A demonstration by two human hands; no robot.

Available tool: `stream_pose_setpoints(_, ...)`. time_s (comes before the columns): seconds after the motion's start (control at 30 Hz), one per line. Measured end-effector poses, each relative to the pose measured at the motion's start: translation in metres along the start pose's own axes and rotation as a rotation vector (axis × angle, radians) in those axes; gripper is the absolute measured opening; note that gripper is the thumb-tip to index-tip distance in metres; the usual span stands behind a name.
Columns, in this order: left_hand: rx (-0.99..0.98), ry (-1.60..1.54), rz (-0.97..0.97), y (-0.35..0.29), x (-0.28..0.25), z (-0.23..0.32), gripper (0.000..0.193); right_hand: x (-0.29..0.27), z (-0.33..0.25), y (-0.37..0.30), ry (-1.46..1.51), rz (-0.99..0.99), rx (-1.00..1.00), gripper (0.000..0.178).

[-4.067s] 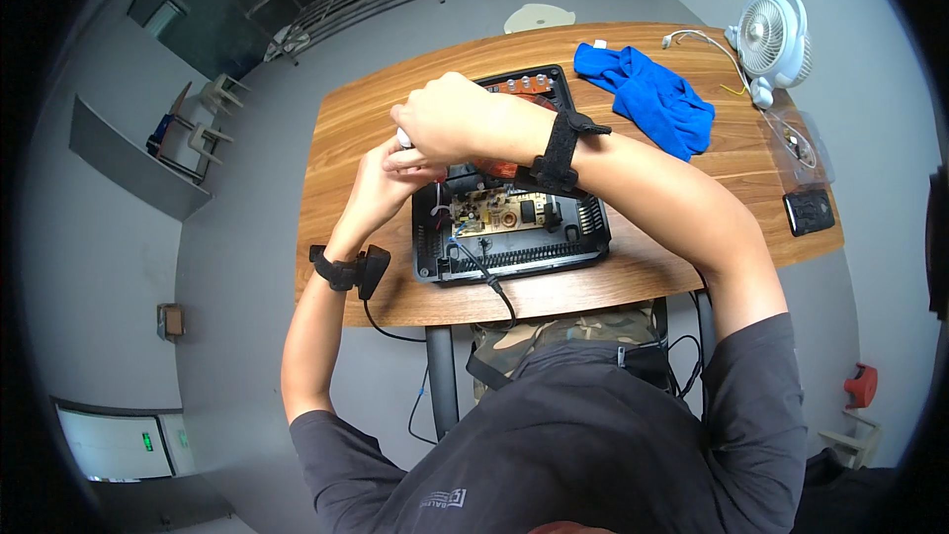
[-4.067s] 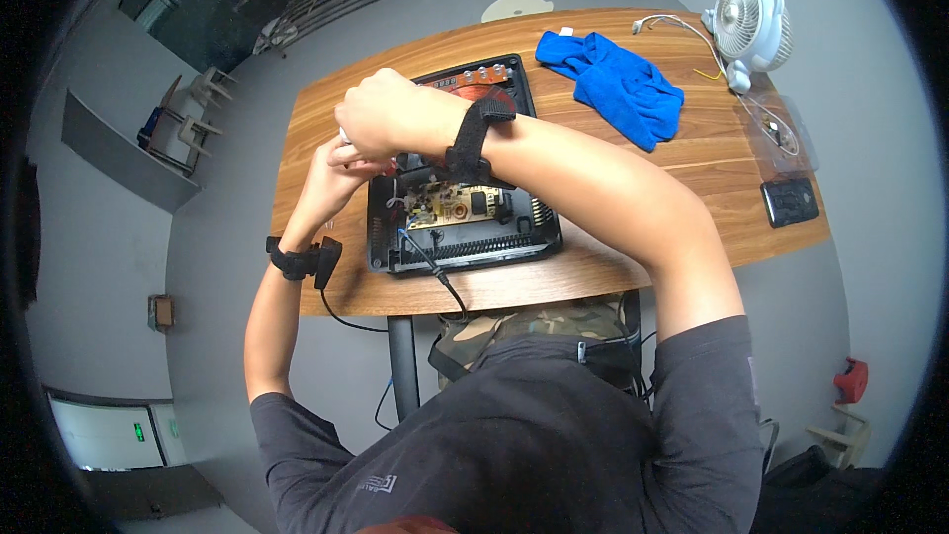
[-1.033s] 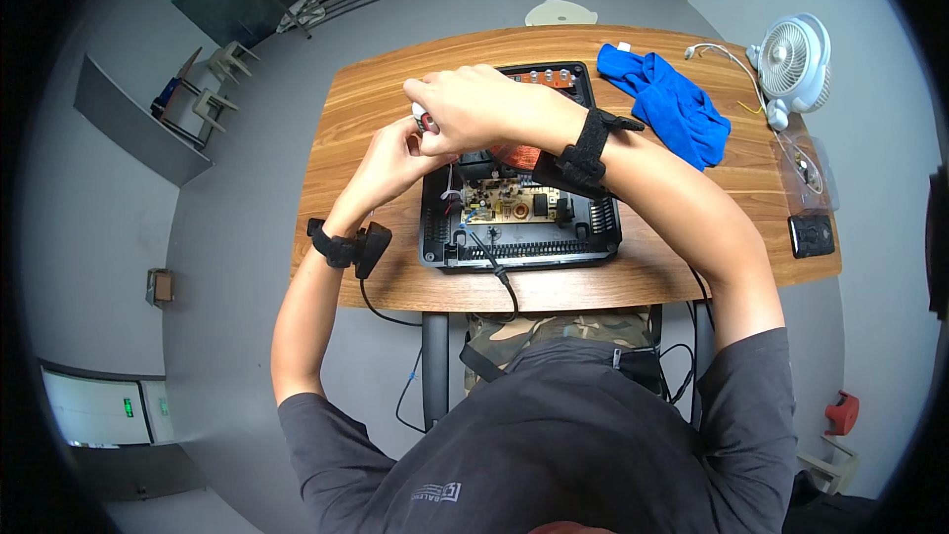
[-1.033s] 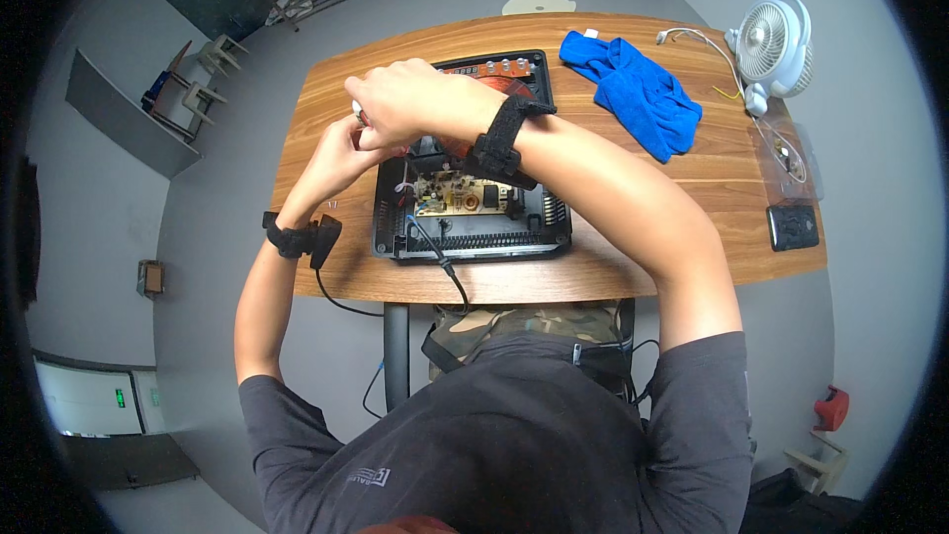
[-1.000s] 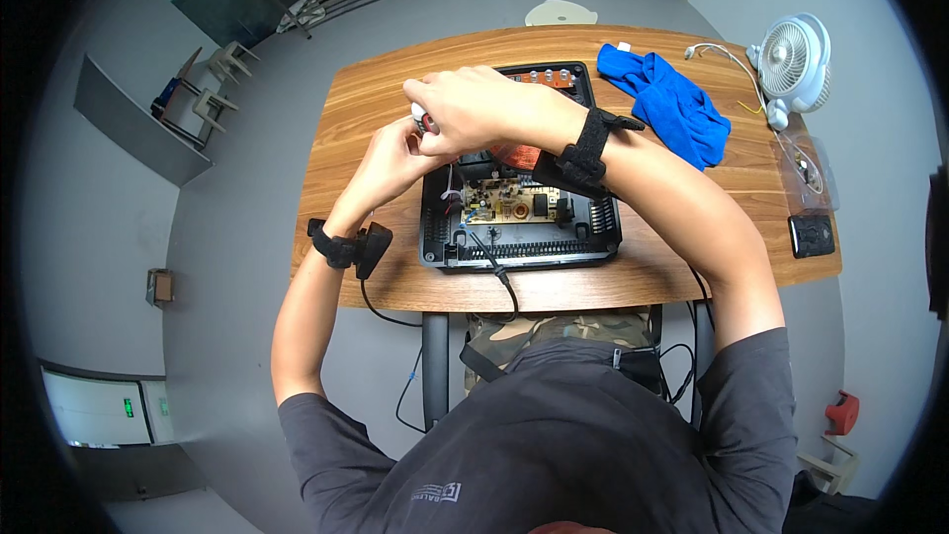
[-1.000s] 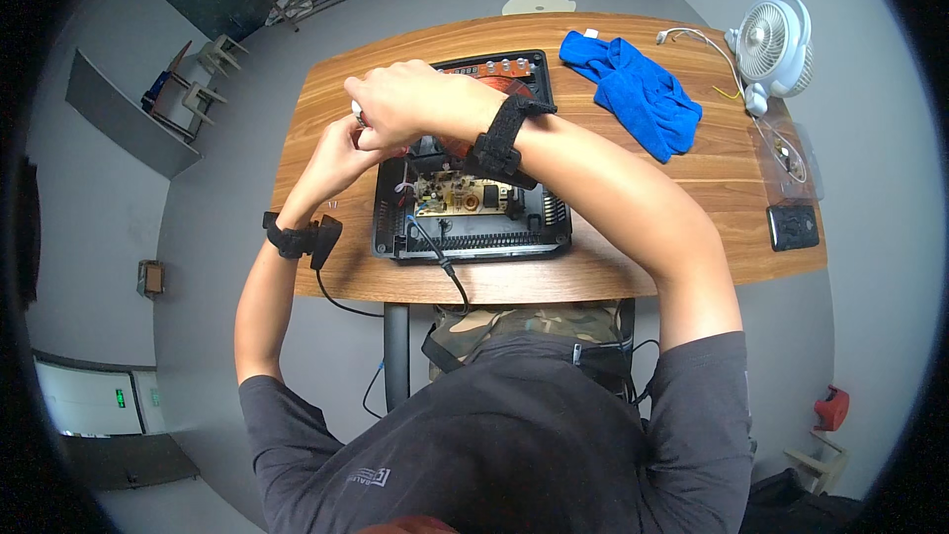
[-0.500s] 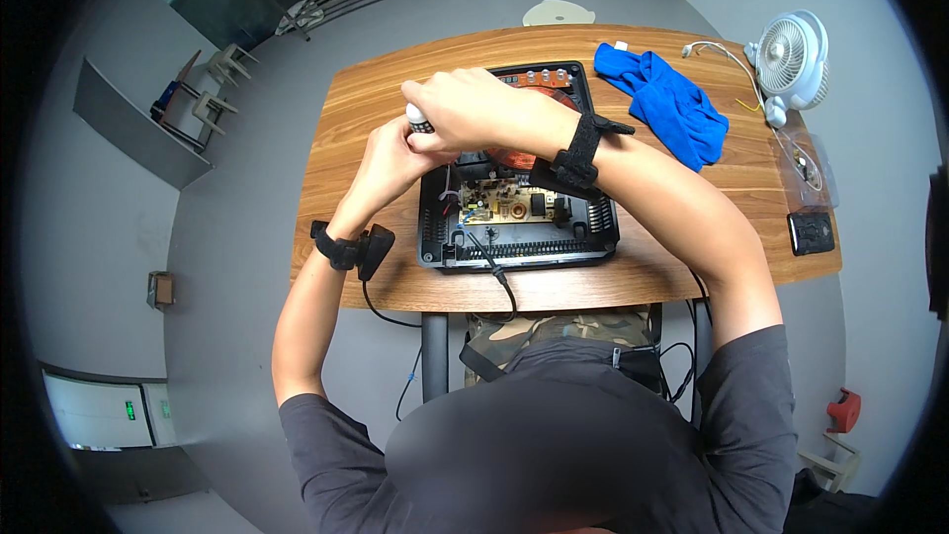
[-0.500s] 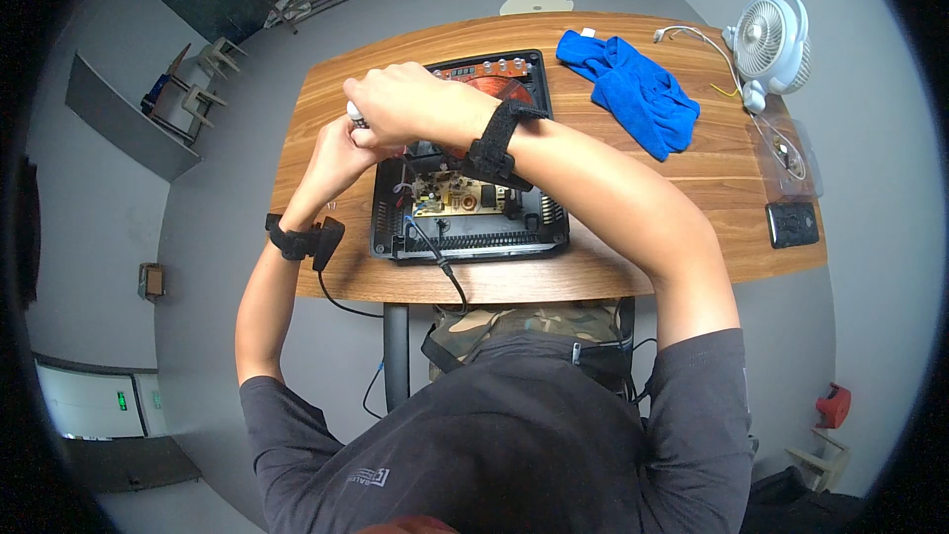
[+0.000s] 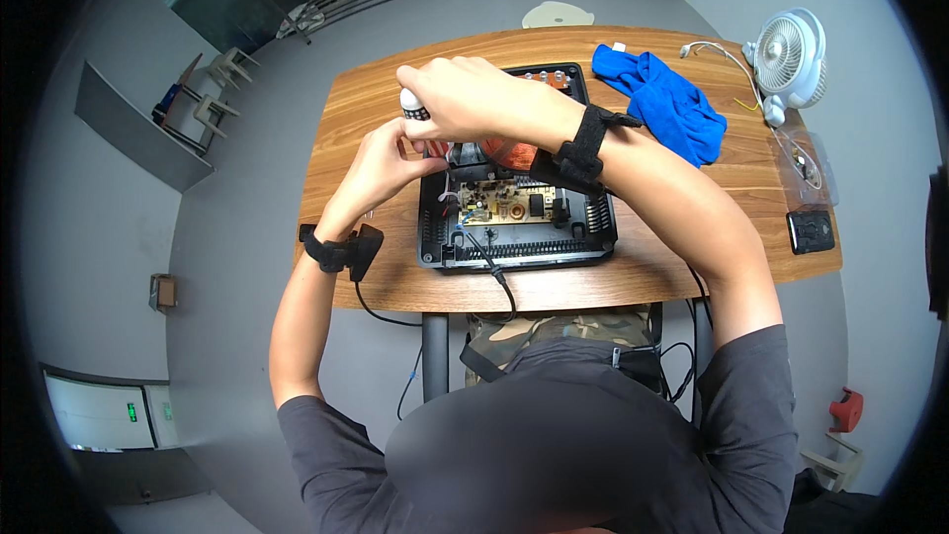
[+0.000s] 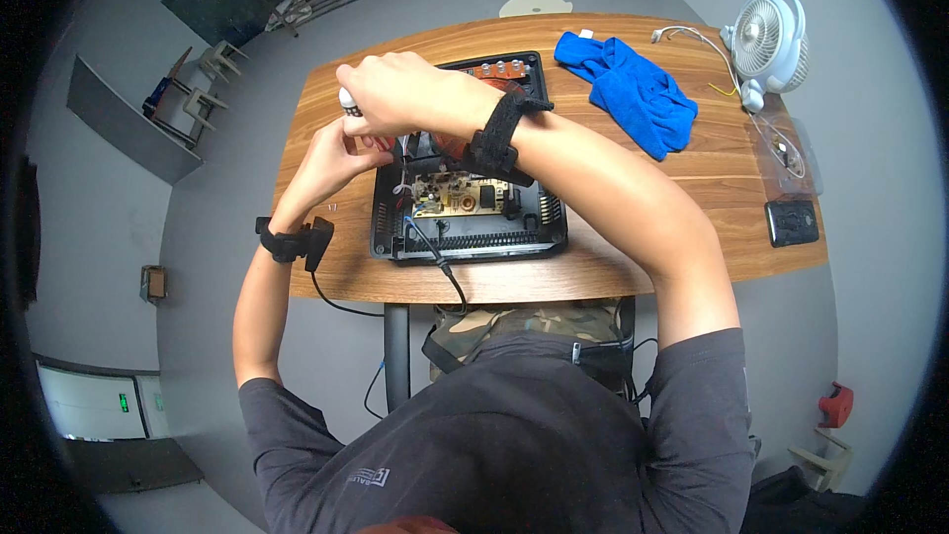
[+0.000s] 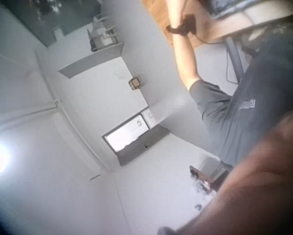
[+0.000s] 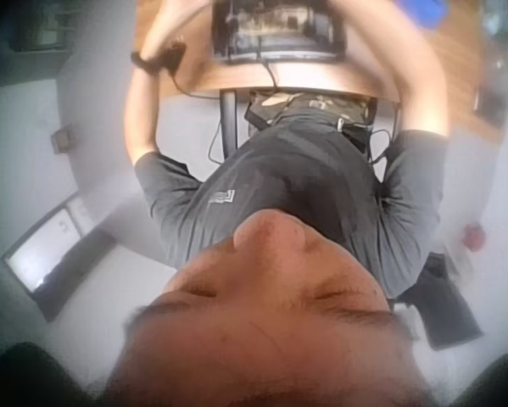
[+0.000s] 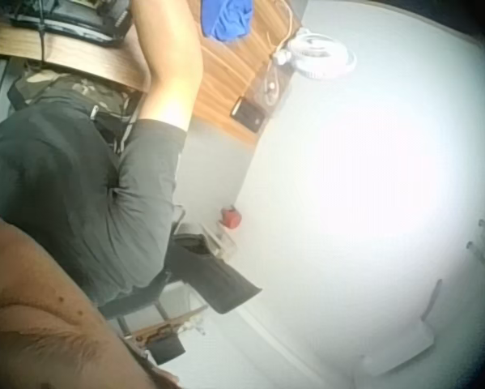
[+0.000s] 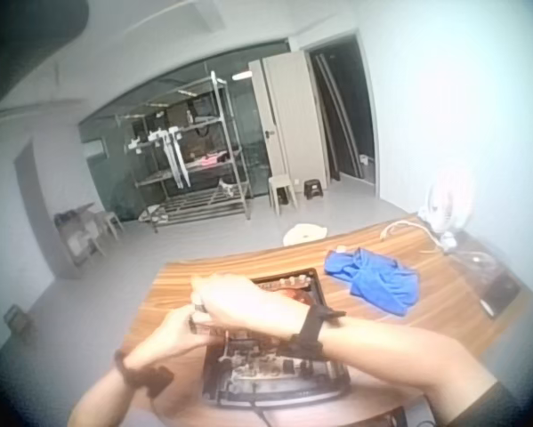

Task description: The person uses a screwdriver to remove screws from the bottom cover of a black electronic device, then removes the cover to expose the internal components including a copper-colored disc. The person continues to unscrew internal parts.

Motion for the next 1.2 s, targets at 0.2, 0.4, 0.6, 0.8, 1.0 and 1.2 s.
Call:
stream_pose_setpoints(0.2,-0.021,-0.021,-0.175,-0.022,0.026,-0.04,0.024,-0.007,-0.022,0.017,0.018,-0.003,-0.007,0.044)
stream_pose_setpoints(0.4,-0.075,-0.013,-0.097,-0.037,0.018,-0.05,0.018,0.004,-0.039,0.034,0.05,0.0,-0.043,0.043)
stream_pose_setpoints(0.6,-0.081,0.116,-0.079,-0.046,0.013,-0.08,0.015,0.01,-0.046,0.046,0.065,0.009,-0.07,0.044)
stream_pose_setpoints(0.8,-0.163,0.379,-0.215,-0.049,0.029,-0.121,0.01,0.016,-0.044,0.043,0.089,0.043,-0.075,0.043)
stream_pose_setpoints(1.0,-0.218,0.465,-0.32,-0.04,0.044,-0.149,0.013,0.013,-0.033,0.03,0.064,0.037,-0.031,0.043)
stream_pose_setpoints(1.2,-0.276,0.486,-0.461,-0.035,0.05,-0.156,0.019,0.003,-0.025,0.017,0.065,0.059,-0.006,0.042)
Point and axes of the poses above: each hand's wrist, its own y-axis towards the middle knuckle, its own x-axis out of the palm, z = x × y, the point moved 7 cm from there along y, towards the middle knuckle, and after that the axes turned 15 degrees about y, right-handed, at the moved point
